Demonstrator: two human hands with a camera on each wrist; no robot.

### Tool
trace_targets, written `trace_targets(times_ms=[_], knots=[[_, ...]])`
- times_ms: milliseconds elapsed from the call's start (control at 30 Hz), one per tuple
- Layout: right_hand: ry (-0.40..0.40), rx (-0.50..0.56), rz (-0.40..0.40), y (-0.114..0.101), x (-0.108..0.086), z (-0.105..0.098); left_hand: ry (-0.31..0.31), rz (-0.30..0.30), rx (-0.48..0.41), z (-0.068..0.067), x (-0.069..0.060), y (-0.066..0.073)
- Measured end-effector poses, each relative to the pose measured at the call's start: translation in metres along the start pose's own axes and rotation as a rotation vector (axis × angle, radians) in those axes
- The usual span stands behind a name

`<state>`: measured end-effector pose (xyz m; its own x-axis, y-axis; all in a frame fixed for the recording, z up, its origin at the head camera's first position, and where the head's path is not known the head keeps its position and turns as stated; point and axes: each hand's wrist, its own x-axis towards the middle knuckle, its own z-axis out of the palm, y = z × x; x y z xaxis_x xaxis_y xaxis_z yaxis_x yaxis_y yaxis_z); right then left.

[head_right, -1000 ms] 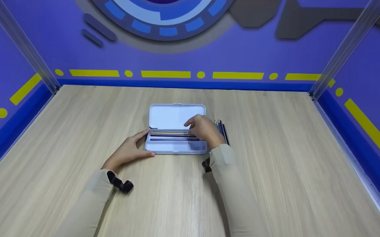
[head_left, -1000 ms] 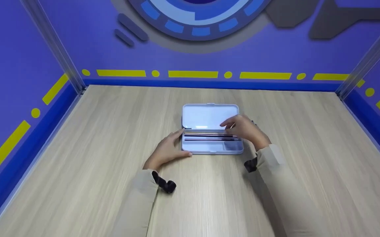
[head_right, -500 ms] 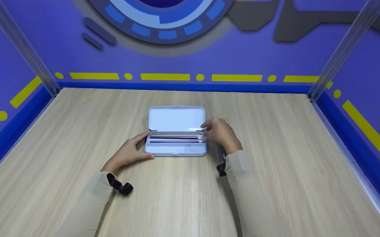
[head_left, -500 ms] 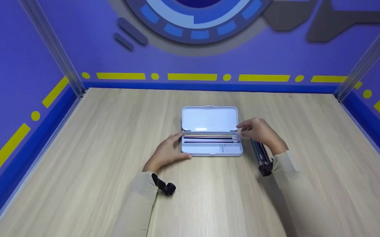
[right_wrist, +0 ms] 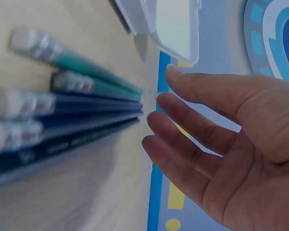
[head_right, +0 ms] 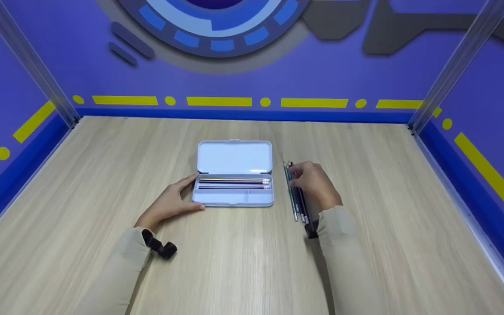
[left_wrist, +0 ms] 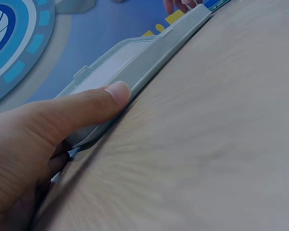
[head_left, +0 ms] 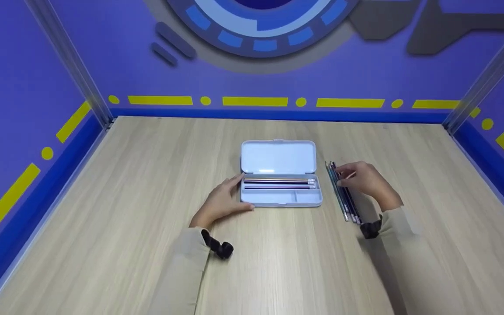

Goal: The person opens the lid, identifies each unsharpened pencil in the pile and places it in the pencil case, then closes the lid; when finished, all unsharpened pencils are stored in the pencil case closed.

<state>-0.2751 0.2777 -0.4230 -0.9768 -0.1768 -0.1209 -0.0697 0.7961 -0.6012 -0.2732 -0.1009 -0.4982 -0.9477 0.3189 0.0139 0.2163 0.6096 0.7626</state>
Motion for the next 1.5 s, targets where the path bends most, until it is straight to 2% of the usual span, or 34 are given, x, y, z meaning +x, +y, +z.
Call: trace_targets(times_ms=[400,633,1067,1333,1500], knots=[[-0.07,0.025,0.077,0.02,-0.009,-0.004,0.003,0.003,-0.005,0.001,0.0,-0.001],[-0.113,0.008,0.072,0.026,-0.012,-0.006,-0.002,0.013,-0.017,0.0,0.0,-0.001],[-0.117,0.005,0.099,0.031,-0.013,-0.006,0.007,0.031,-0.001,0.0,0.001,-0.001],[-0.096,0.01,0.131,0.033,-0.008,-0.005,-0.005,0.001,-0.022,-0.001,0.0,0.002],[-0.072,-0.018,0.106,0.034,-0.005,-0.003,-0.008,-0.002,-0.021,-0.001,-0.001,0.001]])
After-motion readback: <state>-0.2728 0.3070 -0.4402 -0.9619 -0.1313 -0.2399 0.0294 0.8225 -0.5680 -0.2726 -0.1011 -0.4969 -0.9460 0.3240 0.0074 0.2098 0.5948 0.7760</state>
